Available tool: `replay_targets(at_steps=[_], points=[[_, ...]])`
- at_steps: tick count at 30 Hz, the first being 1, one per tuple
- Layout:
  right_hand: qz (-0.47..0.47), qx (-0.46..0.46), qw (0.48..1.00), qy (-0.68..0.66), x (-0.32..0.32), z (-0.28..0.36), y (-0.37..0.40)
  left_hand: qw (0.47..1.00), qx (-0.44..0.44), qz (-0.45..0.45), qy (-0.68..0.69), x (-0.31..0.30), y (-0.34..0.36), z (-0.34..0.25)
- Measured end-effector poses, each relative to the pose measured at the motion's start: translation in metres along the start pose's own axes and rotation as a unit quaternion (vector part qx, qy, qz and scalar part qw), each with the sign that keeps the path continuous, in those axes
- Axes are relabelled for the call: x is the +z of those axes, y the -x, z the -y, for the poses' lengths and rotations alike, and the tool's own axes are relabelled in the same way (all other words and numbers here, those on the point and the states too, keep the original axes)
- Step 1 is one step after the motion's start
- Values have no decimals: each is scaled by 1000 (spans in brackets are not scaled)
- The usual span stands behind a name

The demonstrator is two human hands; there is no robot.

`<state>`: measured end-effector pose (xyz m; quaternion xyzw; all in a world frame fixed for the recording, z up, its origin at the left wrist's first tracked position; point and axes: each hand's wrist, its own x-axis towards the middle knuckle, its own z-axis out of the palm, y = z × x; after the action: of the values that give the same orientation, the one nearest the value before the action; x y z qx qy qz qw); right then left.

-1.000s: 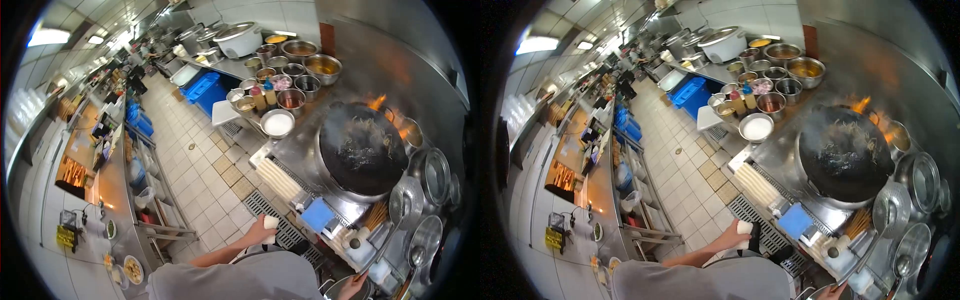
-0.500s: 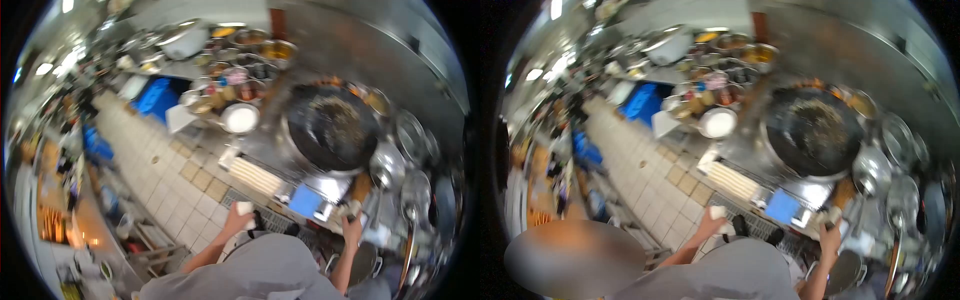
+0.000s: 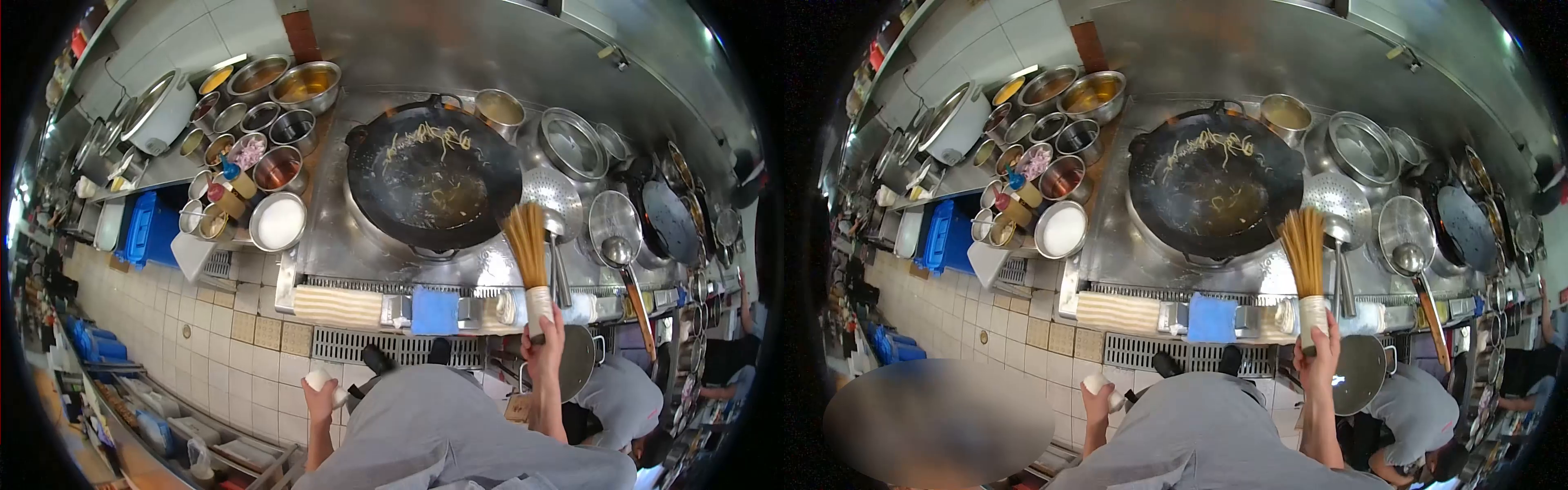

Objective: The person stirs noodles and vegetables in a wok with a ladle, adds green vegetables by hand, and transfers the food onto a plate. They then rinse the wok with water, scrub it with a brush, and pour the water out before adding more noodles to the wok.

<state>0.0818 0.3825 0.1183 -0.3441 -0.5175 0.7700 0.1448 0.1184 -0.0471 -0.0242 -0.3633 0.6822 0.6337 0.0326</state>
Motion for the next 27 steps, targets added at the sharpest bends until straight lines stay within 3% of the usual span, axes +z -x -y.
replay_targets(at_steps=[1, 3, 6, 8, 9, 11, 13, 16, 18, 20, 21, 24, 26, 27], points=[[22, -45, 998, 33, 12, 14, 1, 1000, -1, -9, 5, -3, 0, 4], [54, -137, 958, 246, 29, 37, -26, 1000, -2, -24, 12, -6, -2, 12], [147, -263, 790, 534, 77, 61, -87, 999, -10, -35, 12, -5, 11, -7], [262, -227, 721, 599, 143, 44, -135, 998, -5, -60, 1, -12, 13, 0], [258, -258, 697, 618, 179, 25, -153, 998, -10, -69, -4, -15, 17, -1], [198, -266, 744, 580, 256, 1, -196, 996, -23, -86, -12, -21, 19, 10], [71, -218, 850, 474, 300, -26, -226, 996, -32, -84, 5, -26, 30, 10], [129, -231, 845, 465, 284, -44, -189, 993, -32, -101, 41, -30, 40, 18], [193, -252, 802, 506, 248, -52, -159, 989, -35, -131, 63, -34, 48, 25], [198, -245, 765, 562, 242, -32, -157, 983, -36, -163, 79, -34, 50, 22], [181, -292, 757, 556, 251, -35, -188, 984, -27, -157, 77, -33, 47, 20], [15, -237, 867, 437, 302, -53, -249, 990, -19, -126, 55, -29, 45, 10], [77, -229, 859, 452, 297, -60, -218, 993, -20, -110, 40, -28, 37, -1], [146, -268, 839, 450, 275, -65, -206, 991, -12, -115, 62, -28, 35, -6]])
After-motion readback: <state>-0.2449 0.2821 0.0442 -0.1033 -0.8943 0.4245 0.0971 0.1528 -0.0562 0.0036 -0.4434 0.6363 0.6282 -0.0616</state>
